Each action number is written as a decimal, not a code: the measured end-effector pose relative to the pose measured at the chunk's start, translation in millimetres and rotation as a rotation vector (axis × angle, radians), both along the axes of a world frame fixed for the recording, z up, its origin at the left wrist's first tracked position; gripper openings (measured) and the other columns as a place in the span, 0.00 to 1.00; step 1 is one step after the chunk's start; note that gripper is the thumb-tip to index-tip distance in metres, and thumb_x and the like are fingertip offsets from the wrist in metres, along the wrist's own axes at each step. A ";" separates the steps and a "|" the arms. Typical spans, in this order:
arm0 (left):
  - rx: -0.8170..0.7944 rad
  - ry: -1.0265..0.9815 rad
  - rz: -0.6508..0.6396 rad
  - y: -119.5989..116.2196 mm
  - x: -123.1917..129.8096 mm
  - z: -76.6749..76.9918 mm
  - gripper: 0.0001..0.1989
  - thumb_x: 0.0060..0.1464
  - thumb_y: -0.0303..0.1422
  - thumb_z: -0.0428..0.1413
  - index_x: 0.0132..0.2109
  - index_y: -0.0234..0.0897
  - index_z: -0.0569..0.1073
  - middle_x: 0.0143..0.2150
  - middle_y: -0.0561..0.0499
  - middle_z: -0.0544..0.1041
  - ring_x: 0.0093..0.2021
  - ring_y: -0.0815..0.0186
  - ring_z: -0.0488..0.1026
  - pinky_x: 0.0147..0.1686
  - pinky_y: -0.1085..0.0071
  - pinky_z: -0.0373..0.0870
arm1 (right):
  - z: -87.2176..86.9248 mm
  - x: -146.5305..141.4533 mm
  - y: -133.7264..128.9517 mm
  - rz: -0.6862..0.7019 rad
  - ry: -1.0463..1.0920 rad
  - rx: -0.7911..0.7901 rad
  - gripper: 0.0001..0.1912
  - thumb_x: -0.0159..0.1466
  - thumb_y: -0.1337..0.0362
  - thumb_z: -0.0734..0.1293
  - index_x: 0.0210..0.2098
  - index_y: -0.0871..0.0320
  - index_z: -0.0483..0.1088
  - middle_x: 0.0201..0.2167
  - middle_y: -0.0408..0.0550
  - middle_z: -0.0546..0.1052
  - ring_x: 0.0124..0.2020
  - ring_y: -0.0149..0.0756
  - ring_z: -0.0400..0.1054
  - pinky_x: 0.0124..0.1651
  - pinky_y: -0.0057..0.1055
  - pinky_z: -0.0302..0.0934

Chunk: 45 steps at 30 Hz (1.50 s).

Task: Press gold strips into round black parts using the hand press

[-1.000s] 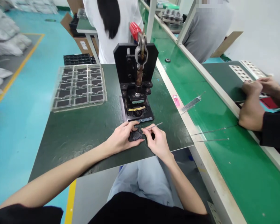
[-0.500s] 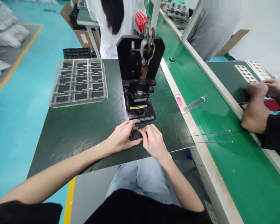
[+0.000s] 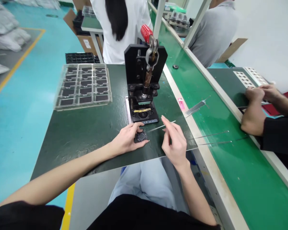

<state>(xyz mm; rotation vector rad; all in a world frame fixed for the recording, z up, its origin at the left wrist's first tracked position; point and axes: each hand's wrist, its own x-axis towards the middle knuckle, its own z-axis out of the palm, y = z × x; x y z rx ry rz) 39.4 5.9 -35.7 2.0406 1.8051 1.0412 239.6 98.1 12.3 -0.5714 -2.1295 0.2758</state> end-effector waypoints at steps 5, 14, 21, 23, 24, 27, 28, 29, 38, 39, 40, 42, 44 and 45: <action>-0.002 -0.016 0.002 0.3 0.3 0.4 0.32 0.59 0.45 0.65 0.61 0.37 0.62 0.44 0.45 0.82 0.52 0.53 0.80 0.50 0.58 0.80 | -7.5 -11.4 -7.7 0.033 0.108 -0.106 0.19 0.72 0.71 0.64 0.58 0.50 0.78 0.44 0.51 0.85 0.37 0.40 0.79 0.42 0.41 0.78; -0.025 -0.051 -0.018 -0.1 1.4 2.6 0.30 0.60 0.44 0.65 0.60 0.38 0.61 0.46 0.45 0.81 0.51 0.53 0.81 0.49 0.58 0.79 | -20.4 -21.1 -6.4 0.094 0.118 -0.106 0.17 0.71 0.73 0.65 0.53 0.51 0.79 0.38 0.50 0.85 0.34 0.39 0.79 0.39 0.41 0.77; -0.029 -0.064 -0.014 -1.2 2.3 3.0 0.29 0.60 0.44 0.65 0.59 0.38 0.61 0.46 0.45 0.81 0.50 0.52 0.82 0.48 0.59 0.79 | -20.2 -20.6 -6.3 0.118 0.130 -0.036 0.22 0.69 0.76 0.65 0.56 0.49 0.78 0.38 0.49 0.85 0.34 0.39 0.79 0.38 0.39 0.76; -0.021 -0.064 -0.017 -1.4 2.3 3.1 0.29 0.60 0.44 0.65 0.59 0.38 0.61 0.46 0.44 0.81 0.50 0.52 0.82 0.49 0.59 0.80 | -20.8 -21.0 -6.1 0.103 0.132 -0.030 0.21 0.69 0.76 0.65 0.56 0.50 0.79 0.38 0.49 0.85 0.35 0.39 0.80 0.38 0.39 0.76; -0.016 -0.061 -0.019 -1.5 2.2 3.1 0.30 0.60 0.44 0.65 0.60 0.38 0.61 0.46 0.44 0.81 0.50 0.52 0.82 0.49 0.59 0.80 | -21.3 -21.2 -6.0 0.095 0.130 -0.026 0.21 0.70 0.76 0.65 0.55 0.50 0.79 0.38 0.49 0.85 0.35 0.39 0.80 0.39 0.39 0.76; -0.009 -0.052 -0.020 -1.7 1.8 3.0 0.29 0.61 0.44 0.64 0.60 0.38 0.61 0.46 0.45 0.81 0.50 0.52 0.82 0.49 0.59 0.80 | -23.4 -22.3 -5.3 0.090 0.132 -0.012 0.20 0.70 0.76 0.64 0.55 0.52 0.79 0.38 0.49 0.85 0.34 0.38 0.79 0.38 0.38 0.76; -0.008 -0.049 -0.020 -1.8 1.7 2.8 0.29 0.61 0.44 0.64 0.60 0.38 0.61 0.46 0.45 0.81 0.51 0.52 0.82 0.49 0.59 0.80 | -23.7 -22.6 -5.1 0.091 0.137 -0.008 0.20 0.70 0.76 0.64 0.55 0.52 0.78 0.38 0.49 0.85 0.34 0.38 0.79 0.38 0.37 0.76; -0.007 -0.046 -0.021 -1.9 1.6 2.7 0.29 0.61 0.44 0.64 0.60 0.38 0.61 0.46 0.45 0.81 0.51 0.52 0.82 0.49 0.59 0.80 | -23.5 -23.0 -5.0 0.091 0.139 0.001 0.21 0.69 0.77 0.65 0.55 0.53 0.78 0.37 0.49 0.85 0.34 0.38 0.79 0.38 0.36 0.76; 0.018 -0.036 -0.021 -2.4 1.0 2.7 0.29 0.61 0.44 0.64 0.61 0.38 0.61 0.46 0.44 0.82 0.51 0.52 0.81 0.49 0.59 0.80 | -10.0 -23.7 -4.5 0.158 0.028 0.136 0.25 0.68 0.81 0.64 0.59 0.54 0.75 0.38 0.50 0.84 0.37 0.40 0.79 0.40 0.39 0.77; 0.021 -0.036 -0.023 -2.4 1.0 2.8 0.29 0.61 0.44 0.64 0.61 0.38 0.61 0.46 0.44 0.82 0.51 0.52 0.81 0.49 0.59 0.80 | -9.4 -24.1 -4.7 0.165 0.020 0.132 0.26 0.68 0.81 0.64 0.60 0.54 0.75 0.39 0.50 0.84 0.37 0.40 0.79 0.40 0.38 0.77; 0.024 -0.035 -0.024 -2.4 0.9 3.0 0.29 0.61 0.44 0.64 0.61 0.37 0.61 0.46 0.44 0.82 0.51 0.52 0.81 0.49 0.59 0.80 | -9.3 -24.7 -4.8 0.173 0.013 0.121 0.26 0.68 0.80 0.64 0.61 0.54 0.74 0.40 0.50 0.85 0.38 0.40 0.79 0.41 0.38 0.77; 0.033 -0.031 -0.027 -2.2 1.0 3.6 0.30 0.61 0.43 0.64 0.61 0.37 0.61 0.45 0.44 0.81 0.50 0.52 0.82 0.49 0.59 0.80 | -10.6 -26.7 -5.1 0.179 0.035 0.059 0.29 0.69 0.79 0.65 0.66 0.54 0.69 0.42 0.50 0.85 0.39 0.39 0.80 0.44 0.37 0.78; 0.046 -0.027 -0.029 -2.0 1.1 4.3 0.30 0.61 0.43 0.65 0.60 0.37 0.60 0.46 0.44 0.81 0.50 0.53 0.82 0.48 0.60 0.80 | -13.4 -29.6 -4.9 0.168 0.068 -0.016 0.30 0.69 0.77 0.67 0.69 0.56 0.65 0.45 0.51 0.84 0.40 0.38 0.81 0.46 0.36 0.78; 0.049 -0.028 -0.031 -1.9 1.1 4.6 0.29 0.61 0.42 0.64 0.60 0.37 0.60 0.47 0.44 0.81 0.50 0.53 0.82 0.49 0.60 0.80 | -15.0 -31.1 -4.5 0.167 0.068 -0.043 0.27 0.69 0.76 0.67 0.66 0.56 0.67 0.44 0.51 0.84 0.41 0.38 0.81 0.47 0.36 0.77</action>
